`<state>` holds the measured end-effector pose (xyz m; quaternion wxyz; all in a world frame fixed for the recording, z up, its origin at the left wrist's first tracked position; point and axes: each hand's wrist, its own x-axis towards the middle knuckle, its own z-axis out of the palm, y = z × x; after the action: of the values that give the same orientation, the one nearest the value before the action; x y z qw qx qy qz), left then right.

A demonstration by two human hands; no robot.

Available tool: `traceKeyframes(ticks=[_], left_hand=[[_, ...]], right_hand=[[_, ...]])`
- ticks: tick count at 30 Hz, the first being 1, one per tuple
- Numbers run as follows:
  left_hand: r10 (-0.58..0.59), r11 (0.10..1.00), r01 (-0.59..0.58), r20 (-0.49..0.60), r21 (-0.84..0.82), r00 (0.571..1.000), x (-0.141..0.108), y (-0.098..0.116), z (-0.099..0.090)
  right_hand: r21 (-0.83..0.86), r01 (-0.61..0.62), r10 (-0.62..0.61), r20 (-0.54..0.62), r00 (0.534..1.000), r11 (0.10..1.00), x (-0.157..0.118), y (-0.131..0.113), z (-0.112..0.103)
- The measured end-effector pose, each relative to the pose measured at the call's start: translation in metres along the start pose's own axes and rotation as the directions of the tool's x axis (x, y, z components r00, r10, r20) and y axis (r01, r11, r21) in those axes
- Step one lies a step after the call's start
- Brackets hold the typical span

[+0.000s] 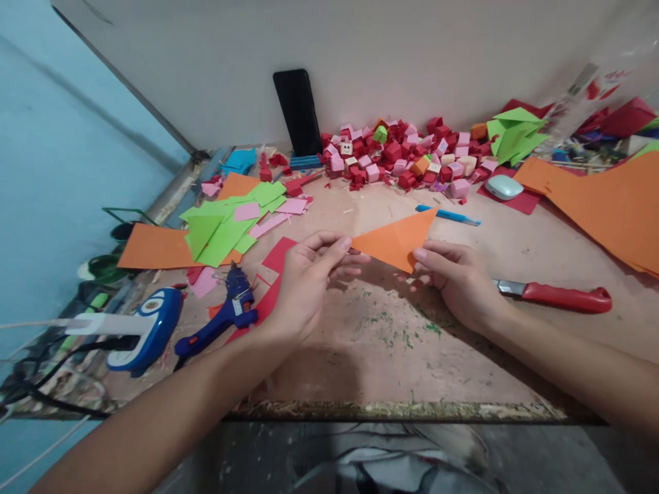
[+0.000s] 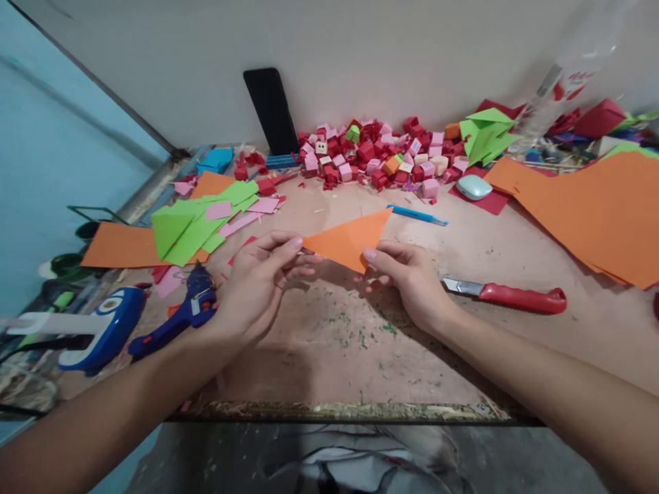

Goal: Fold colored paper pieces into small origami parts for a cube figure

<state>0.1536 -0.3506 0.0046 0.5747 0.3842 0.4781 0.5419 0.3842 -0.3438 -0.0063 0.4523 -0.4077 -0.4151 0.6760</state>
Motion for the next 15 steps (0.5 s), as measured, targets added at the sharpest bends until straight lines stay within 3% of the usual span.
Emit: traceKeyframes(ticks=[2,5,7,9,12,15], left_hand=[[-0.027,0.994,0.023,0.037,0.105,0.999,-0.0016,0.0001,0.0],[0.156,0.926,-0.173,0.078,0.335,0.985,-0.0039,0.0014,0.0017],[0.296,0.793,-0.354,0.195,0.496,0.935,-0.005,0.0017,0.0026],[0.361,0.638,-0.501,0.348,0.584,0.865,-0.0054,0.0006,0.0025],[0.39,0.522,-0.605,0.463,0.601,0.796,-0.0054,-0.0029,0.0012],[0.343,0.577,-0.541,0.419,0.612,0.84,-0.0055,-0.0048,0.0011]], right_hand=[[-0.004,-0.015,0.015,-0.053,0.998,1.0,0.0005,0.0005,0.0001],[-0.022,-0.01,0.008,-0.082,0.997,1.0,0.0005,0.0009,0.0003],[-0.059,-0.015,0.012,-0.064,0.998,0.998,-0.0001,0.0009,0.0008],[-0.102,-0.021,0.016,-0.049,0.999,0.995,-0.0009,0.0003,0.002],[-0.171,0.006,-0.016,-0.057,0.998,0.985,-0.0021,-0.0016,0.0043],[-0.217,0.016,-0.029,-0.057,0.998,0.976,-0.0028,-0.0023,0.0046]])
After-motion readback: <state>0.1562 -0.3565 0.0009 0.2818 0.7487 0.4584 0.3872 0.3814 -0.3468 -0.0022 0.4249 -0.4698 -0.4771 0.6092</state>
